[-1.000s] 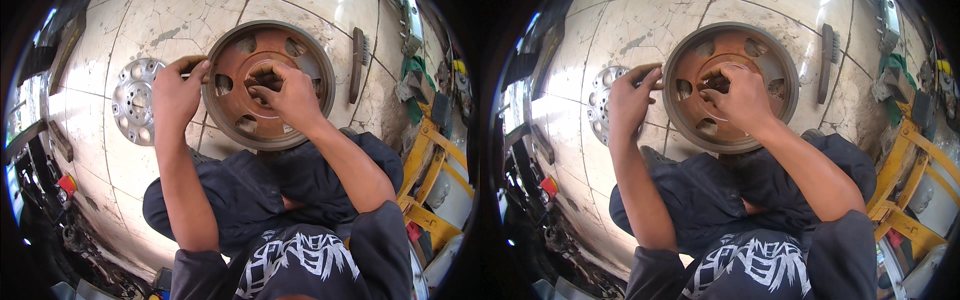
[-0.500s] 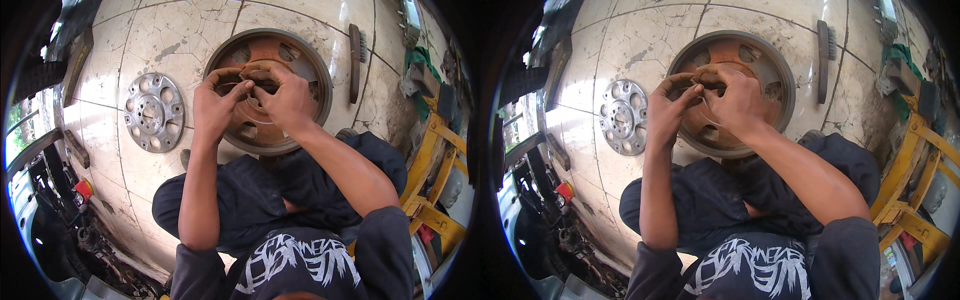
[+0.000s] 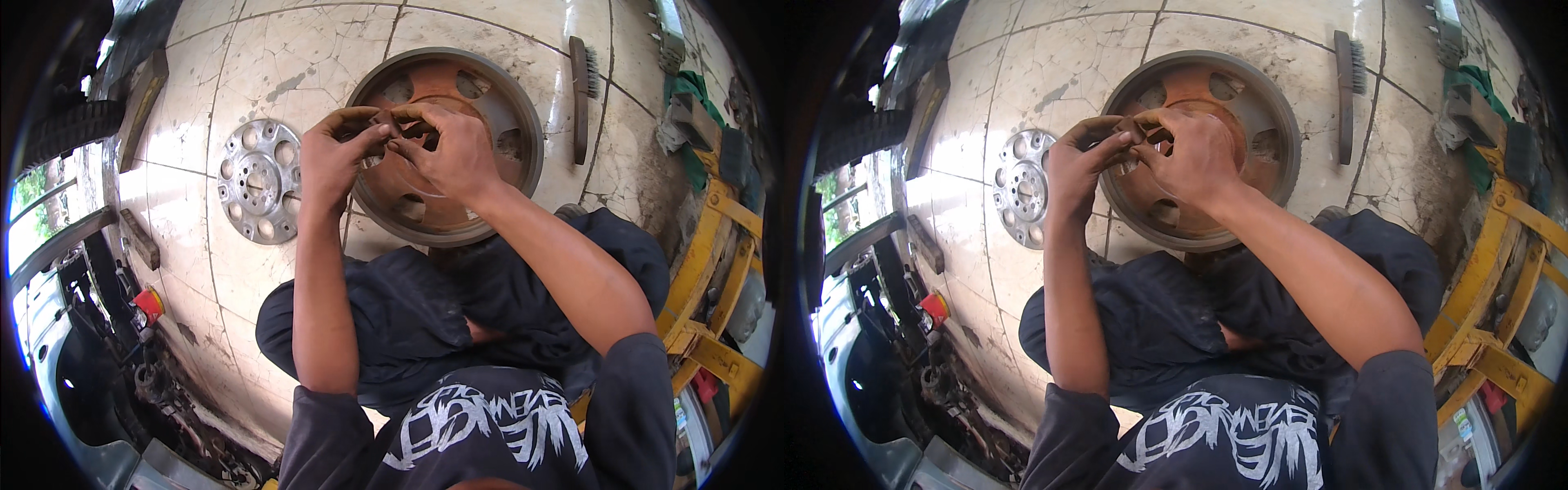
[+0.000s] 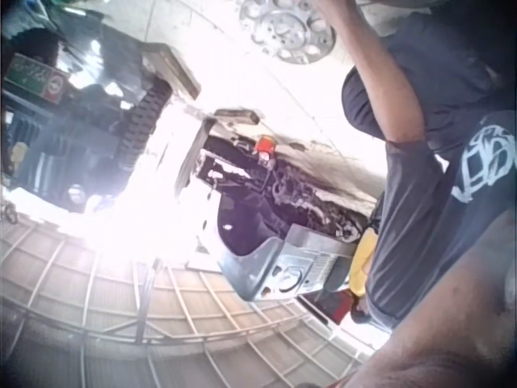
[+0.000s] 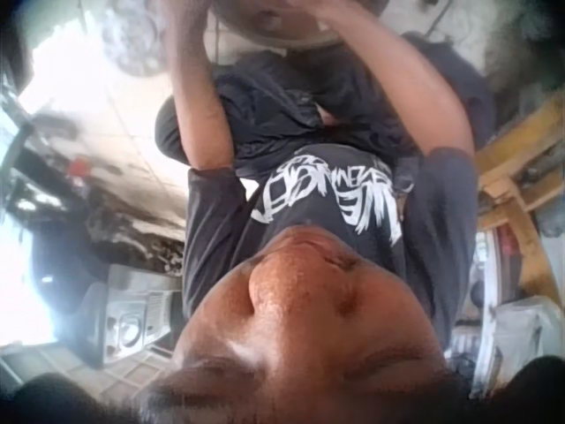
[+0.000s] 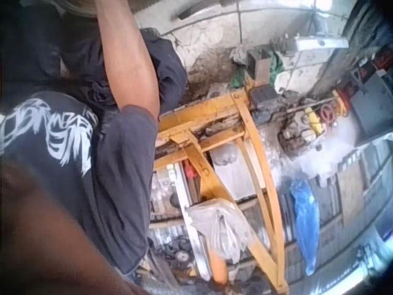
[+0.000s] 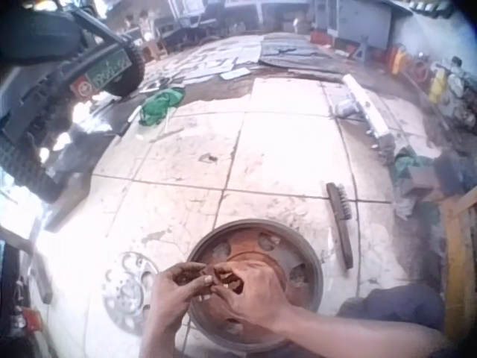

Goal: The person scrubs a rusty wheel hub with a wire brush, rotating it to clean the rim and inner surfaces. A second hub sits nearby on the floor. The person continues scrubbing different areas of the hub throughout the clip.

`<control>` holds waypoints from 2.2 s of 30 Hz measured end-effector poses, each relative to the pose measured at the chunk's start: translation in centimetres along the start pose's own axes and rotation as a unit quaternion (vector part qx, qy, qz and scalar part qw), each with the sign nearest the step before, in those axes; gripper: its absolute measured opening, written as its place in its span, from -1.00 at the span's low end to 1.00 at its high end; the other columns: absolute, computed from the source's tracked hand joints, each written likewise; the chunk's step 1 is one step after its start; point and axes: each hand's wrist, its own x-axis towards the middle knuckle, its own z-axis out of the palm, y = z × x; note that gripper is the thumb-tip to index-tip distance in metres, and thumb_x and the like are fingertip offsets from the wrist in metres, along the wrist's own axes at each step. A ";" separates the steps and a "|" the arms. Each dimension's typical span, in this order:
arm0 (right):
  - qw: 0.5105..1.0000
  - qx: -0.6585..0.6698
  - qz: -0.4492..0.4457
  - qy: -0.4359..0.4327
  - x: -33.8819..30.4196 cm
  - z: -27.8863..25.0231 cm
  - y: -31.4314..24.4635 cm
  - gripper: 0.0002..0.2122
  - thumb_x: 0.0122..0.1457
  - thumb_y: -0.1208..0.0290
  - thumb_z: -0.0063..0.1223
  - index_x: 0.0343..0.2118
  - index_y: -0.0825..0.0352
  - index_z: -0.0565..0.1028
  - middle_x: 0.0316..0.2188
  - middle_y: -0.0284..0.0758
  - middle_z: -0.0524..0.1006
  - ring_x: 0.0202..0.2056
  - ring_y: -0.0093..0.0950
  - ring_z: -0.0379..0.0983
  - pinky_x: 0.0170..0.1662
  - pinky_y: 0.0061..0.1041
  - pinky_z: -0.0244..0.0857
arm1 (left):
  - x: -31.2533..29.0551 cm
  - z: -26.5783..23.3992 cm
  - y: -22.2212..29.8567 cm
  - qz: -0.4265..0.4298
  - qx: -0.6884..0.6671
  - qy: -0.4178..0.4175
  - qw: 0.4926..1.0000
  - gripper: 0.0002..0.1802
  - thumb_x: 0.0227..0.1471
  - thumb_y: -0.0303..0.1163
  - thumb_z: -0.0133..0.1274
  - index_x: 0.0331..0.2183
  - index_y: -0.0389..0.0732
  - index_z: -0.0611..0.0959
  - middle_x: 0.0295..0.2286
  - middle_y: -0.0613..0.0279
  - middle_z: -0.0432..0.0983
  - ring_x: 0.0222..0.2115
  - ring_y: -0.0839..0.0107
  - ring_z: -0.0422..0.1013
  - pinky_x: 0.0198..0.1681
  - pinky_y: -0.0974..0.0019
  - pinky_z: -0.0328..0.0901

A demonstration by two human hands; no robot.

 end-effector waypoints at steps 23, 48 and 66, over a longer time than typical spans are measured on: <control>0.927 0.325 0.174 -0.068 1.4 -0.8 1.2 -0.75 0.22 0.28 0.39 -0.13 0.31 0.73 -0.31 -0.35 0.76 -0.29 -0.65 0.66 -0.18 -0.57 0.51 | 0.2 1.0 0.0 0.015 -0.080 -0.031 0.996 -0.62 0.18 -0.44 0.32 -0.01 -0.41 0.66 -0.14 0.05 0.69 -0.19 0.37 0.63 -0.11 0.33 0.56; 0.990 0.099 0.039 -0.093 2.3 -2.3 0.2 -0.84 0.17 0.41 0.34 -0.18 0.22 0.72 -0.28 -0.30 0.75 -0.26 -0.43 0.69 -0.12 -0.44 0.51 | 0.3 0.5 -1.0 0.015 -0.025 -0.046 0.999 -0.70 0.08 -0.57 0.34 -0.11 -0.33 0.71 -0.29 0.18 0.72 -0.32 0.50 0.61 -0.27 0.45 0.41; 0.985 -0.044 -0.152 -0.076 1.4 -2.1 -1.1 -0.74 0.03 0.38 0.43 -0.24 0.33 0.62 -0.36 -0.09 0.67 -0.26 -0.09 0.64 -0.17 -0.19 0.49 | 0.6 -0.8 -0.9 0.022 -0.017 -0.081 0.996 -0.71 0.15 -0.44 0.34 -0.13 -0.38 0.72 -0.32 0.11 0.73 -0.35 0.47 0.61 -0.26 0.40 0.49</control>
